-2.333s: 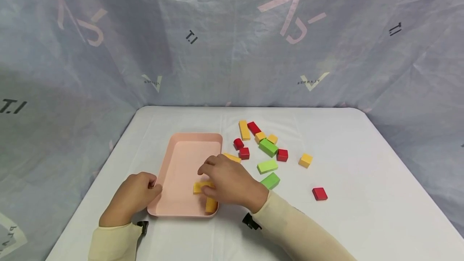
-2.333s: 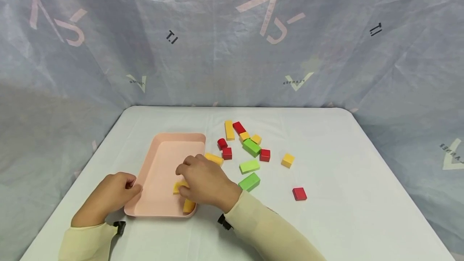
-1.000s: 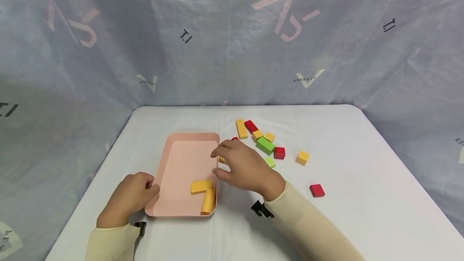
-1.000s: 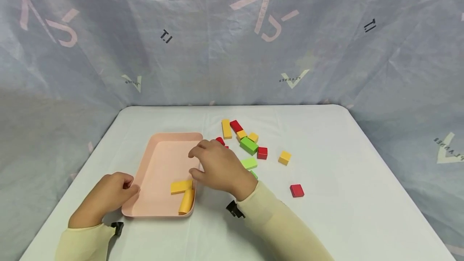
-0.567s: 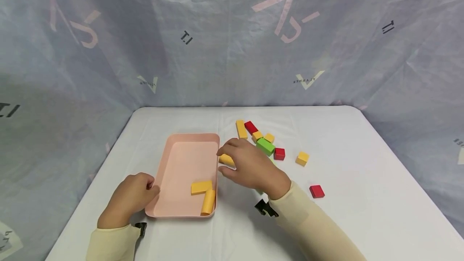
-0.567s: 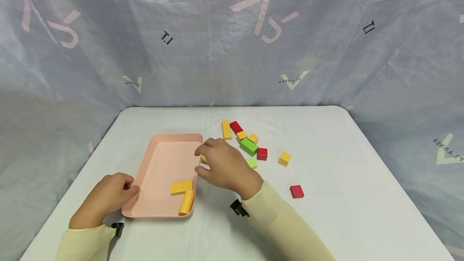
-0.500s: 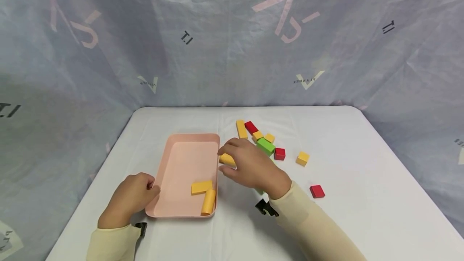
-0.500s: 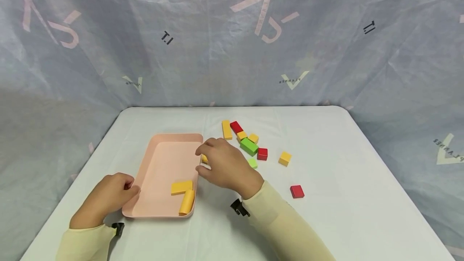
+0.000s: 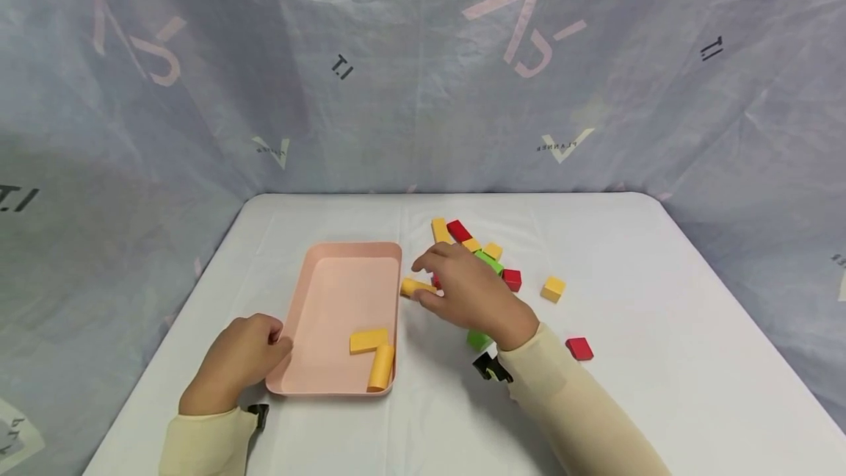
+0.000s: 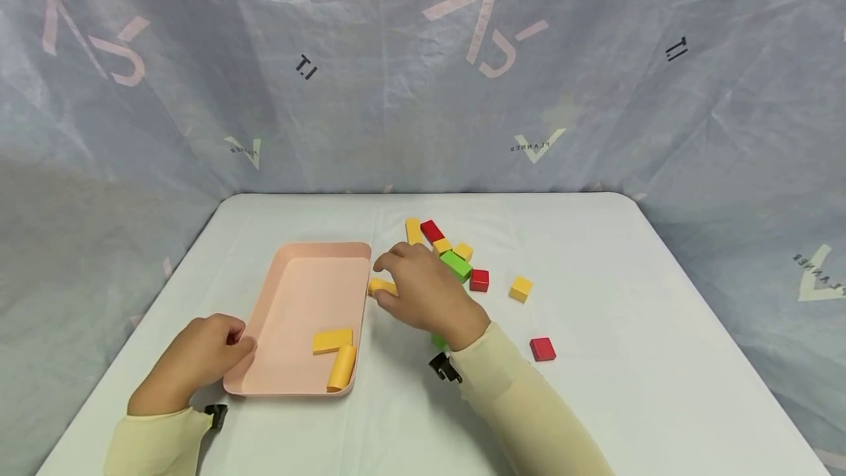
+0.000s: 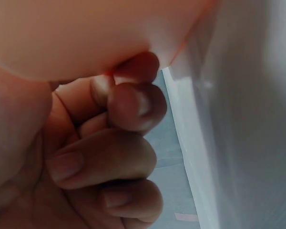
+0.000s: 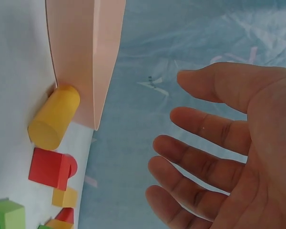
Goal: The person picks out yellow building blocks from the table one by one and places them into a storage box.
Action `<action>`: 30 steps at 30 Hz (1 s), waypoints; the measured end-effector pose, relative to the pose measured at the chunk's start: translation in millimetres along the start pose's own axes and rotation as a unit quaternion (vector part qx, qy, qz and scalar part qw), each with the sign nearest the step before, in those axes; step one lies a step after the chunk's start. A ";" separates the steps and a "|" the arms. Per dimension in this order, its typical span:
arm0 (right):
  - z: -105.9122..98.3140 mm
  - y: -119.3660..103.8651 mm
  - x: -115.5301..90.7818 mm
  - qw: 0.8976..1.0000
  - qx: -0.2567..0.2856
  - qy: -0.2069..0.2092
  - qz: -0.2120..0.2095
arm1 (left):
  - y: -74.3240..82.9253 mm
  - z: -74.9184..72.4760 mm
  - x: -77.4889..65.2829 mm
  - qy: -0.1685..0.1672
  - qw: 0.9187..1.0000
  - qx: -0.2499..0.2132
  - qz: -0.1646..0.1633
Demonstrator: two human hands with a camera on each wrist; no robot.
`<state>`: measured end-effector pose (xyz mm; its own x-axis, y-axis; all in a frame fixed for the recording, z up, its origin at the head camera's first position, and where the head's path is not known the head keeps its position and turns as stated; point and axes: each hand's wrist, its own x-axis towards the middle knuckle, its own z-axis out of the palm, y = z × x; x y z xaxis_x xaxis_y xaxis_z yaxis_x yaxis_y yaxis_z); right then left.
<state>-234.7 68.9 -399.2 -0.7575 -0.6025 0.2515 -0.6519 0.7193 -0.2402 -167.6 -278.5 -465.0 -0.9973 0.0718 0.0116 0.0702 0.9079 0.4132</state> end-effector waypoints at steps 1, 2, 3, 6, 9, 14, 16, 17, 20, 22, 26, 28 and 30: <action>0.5 1.5 0.1 1.000 0.000 -0.001 0.001 | 0.0 0.0 -0.1 0.000 1.000 0.000 0.000; 0.8 3.0 0.3 1.000 -0.001 -0.002 0.001 | 0.0 0.1 -0.1 0.001 1.000 -0.001 0.001; 1.1 4.2 0.4 1.000 -0.001 -0.002 0.002 | 0.0 0.2 0.0 0.001 1.000 -0.002 0.002; 1.7 7.6 1.1 1.000 -0.004 -0.005 0.006 | -0.1 0.4 1.1 0.004 1.000 -0.003 0.005; 2.4 9.8 1.8 1.000 -0.005 -0.004 0.008 | -0.2 0.5 2.0 0.005 1.000 -0.004 0.006; 5.6 12.0 3.0 1.000 -0.005 -0.006 0.019 | -0.6 1.2 1.5 0.004 1.000 -0.005 -0.001; 7.3 12.5 3.6 1.000 -0.010 -0.009 0.027 | -1.0 1.4 1.2 0.002 1.000 -0.005 -0.005; 8.2 12.6 3.9 0.999 -0.013 -0.012 0.031 | -1.2 1.4 1.1 0.001 1.000 -0.005 -0.006; 10.2 13.5 4.7 0.999 -0.018 -0.017 0.039 | -1.3 1.2 1.0 0.000 1.000 -0.005 -0.009; 11.3 14.1 5.2 0.999 -0.012 -0.022 0.039 | -1.1 1.0 0.9 -0.001 1.000 -0.006 -0.010; 15.4 14.7 6.3 0.998 0.000 -0.032 0.048 | -0.6 0.5 0.3 -0.003 1.000 -0.011 -0.013; 18.7 15.2 7.0 0.998 0.005 -0.036 0.050 | -0.6 0.4 0.1 -0.004 1.000 -0.012 -0.012; 21.9 15.8 7.5 0.998 0.007 -0.036 0.049 | -0.7 0.5 -0.1 -0.004 1.000 -0.013 -0.011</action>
<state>-251.5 68.1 -421.6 -0.8182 -0.5530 0.1573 -0.5742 0.7719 -0.2731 -167.6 -278.9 -465.7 -0.9984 0.0555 -0.0048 0.0478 0.8984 0.4365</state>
